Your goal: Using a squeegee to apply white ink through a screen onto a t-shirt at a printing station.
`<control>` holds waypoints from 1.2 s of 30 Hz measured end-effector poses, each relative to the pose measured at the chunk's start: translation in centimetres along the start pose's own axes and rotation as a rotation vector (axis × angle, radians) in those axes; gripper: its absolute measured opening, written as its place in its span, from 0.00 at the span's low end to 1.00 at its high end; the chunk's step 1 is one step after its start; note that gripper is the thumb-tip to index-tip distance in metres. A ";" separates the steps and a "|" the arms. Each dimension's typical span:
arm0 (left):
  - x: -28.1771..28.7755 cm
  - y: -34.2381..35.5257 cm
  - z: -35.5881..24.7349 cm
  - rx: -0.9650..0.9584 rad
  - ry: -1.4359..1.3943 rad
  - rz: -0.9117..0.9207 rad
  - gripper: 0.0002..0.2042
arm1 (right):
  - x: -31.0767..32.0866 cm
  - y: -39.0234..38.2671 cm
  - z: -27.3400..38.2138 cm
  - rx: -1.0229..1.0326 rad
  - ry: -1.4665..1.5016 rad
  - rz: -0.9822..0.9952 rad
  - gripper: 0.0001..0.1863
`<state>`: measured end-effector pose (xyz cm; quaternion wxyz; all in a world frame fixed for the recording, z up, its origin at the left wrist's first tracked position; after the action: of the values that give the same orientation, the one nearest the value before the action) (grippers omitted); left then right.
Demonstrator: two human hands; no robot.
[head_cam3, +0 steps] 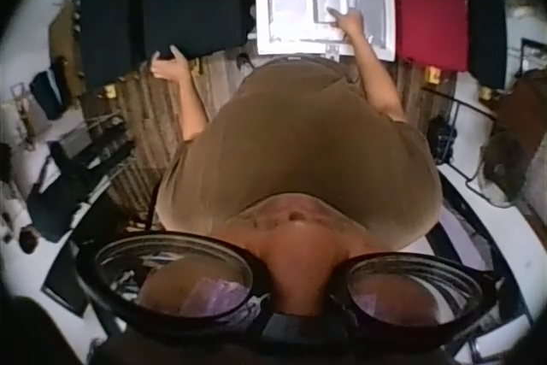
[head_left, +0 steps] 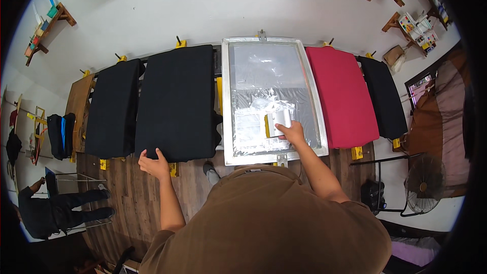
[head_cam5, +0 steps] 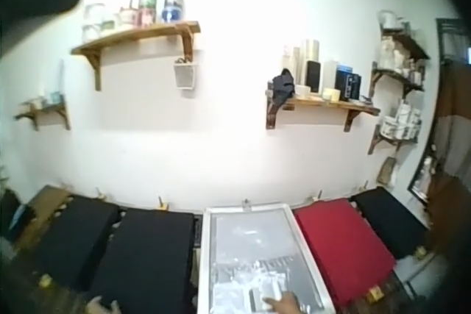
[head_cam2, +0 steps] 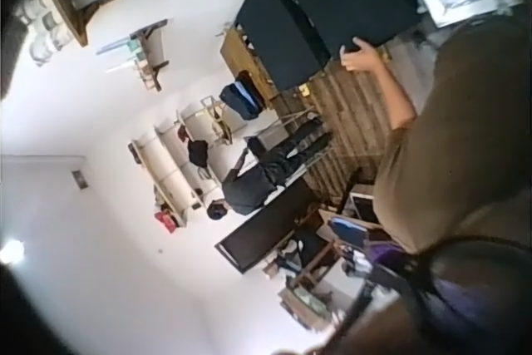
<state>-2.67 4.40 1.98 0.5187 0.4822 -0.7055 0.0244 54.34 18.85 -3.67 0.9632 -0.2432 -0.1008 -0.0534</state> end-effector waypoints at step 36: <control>-0.1 -0.4 -0.6 0.004 0.006 0.081 0.25 | 1.5 -2.7 6.3 0.016 0.268 0.143 0.24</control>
<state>-1.95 4.57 1.94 0.5185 0.4544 -0.7228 0.0481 54.33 19.38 3.34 0.9713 -0.2328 0.0459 -0.0157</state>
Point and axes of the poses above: each hand's wrist, its own y-axis towards the middle knuckle, its own x-axis out of the back of the hand, z = x × y, the point moved 7 cm from there along y, towards the middle knuckle, and after that the axes turned 1 degree about z, right-handed, at the moved point
